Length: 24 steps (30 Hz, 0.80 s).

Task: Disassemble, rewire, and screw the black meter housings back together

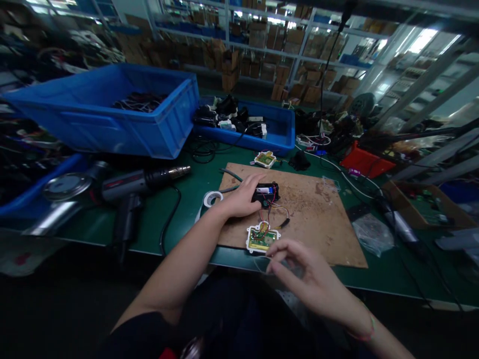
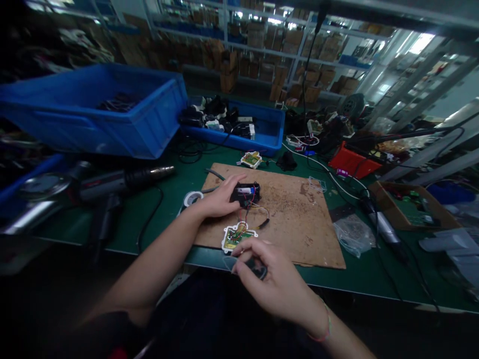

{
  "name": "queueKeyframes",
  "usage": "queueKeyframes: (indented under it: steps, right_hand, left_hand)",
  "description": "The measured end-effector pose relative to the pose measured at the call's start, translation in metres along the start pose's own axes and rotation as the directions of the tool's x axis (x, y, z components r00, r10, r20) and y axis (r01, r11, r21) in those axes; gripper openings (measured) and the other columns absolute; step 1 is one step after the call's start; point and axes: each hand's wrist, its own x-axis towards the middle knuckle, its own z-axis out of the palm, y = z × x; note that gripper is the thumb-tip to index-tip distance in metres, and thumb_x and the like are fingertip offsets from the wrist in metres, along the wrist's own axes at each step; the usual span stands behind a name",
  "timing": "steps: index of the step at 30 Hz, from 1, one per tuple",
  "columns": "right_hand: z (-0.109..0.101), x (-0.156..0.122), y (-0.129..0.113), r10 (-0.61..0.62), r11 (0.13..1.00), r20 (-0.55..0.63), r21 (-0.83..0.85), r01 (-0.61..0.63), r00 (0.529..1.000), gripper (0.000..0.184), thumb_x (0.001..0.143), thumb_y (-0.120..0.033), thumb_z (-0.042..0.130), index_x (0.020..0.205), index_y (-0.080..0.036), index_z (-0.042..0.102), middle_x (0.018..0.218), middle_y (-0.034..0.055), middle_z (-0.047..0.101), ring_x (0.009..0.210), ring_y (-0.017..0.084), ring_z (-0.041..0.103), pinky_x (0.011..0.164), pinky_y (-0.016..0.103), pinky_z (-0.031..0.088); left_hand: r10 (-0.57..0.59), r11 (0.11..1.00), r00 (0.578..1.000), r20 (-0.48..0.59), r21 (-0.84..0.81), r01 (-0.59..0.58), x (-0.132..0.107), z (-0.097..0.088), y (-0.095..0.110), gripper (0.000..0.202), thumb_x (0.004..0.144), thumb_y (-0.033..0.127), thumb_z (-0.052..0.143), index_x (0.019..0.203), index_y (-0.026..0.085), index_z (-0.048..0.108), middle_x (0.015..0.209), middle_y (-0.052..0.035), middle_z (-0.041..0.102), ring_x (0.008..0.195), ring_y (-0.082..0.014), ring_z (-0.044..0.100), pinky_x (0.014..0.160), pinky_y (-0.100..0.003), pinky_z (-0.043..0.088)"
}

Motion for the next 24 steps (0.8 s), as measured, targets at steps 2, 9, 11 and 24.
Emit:
queueKeyframes:
  steps: [2,9,11,24]
  right_hand:
    - [0.009,0.016,0.008,0.0,0.998,0.023,-0.063,0.001,1.0,0.017,0.097,-0.023,0.052,0.112,-0.023,0.058,0.085,-0.0005,0.072,0.071,0.014,0.062,0.067,0.026,0.045]
    - [0.014,0.037,0.018,-0.072,0.908,-0.002,-0.415,0.065,0.997,0.018,0.096,-0.024,0.049,0.113,-0.024,0.056,0.092,0.0018,0.073,0.07,0.018,0.066,0.063,0.028,0.041]
    - [0.014,0.036,0.02,-0.068,0.886,-0.011,-0.461,0.056,0.998,0.017,0.097,-0.026,0.048,0.113,-0.025,0.055,0.095,0.0026,0.074,0.076,0.02,0.068,0.067,0.029,0.043]
    - [0.019,0.018,-0.006,-0.139,0.99,0.076,0.051,0.135,0.987,0.015,0.099,-0.027,0.053,0.113,-0.027,0.058,0.095,0.0011,0.069,0.087,0.016,0.066,0.079,0.031,0.051]
  left_hand:
    - [0.006,1.0,0.998,-0.059,0.003,-0.006,0.002,-0.002,-0.002,0.08,0.074,0.01,0.056,0.15,0.015,0.03,0.155,-0.0159,0.036,0.148,-0.0282,0.031,0.125,-0.047,0.025]
    - [-0.103,0.992,0.959,-0.263,0.04,0.118,0.007,-0.018,0.011,0.056,0.084,0.014,0.054,0.14,0.015,0.046,0.145,-0.0141,0.05,0.138,-0.0259,0.046,0.118,-0.045,0.038]
    - [-0.073,0.987,0.947,-0.314,0.112,0.113,0.005,-0.029,0.028,0.052,0.086,0.014,0.055,0.138,0.015,0.049,0.143,-0.0128,0.051,0.137,-0.0251,0.047,0.118,-0.043,0.038]
    - [-0.006,0.961,0.946,-0.324,0.26,0.095,-0.103,-0.04,0.112,0.034,0.095,0.016,0.054,0.128,0.021,0.06,0.121,-0.0044,0.071,0.113,-0.0181,0.067,0.101,-0.034,0.054]
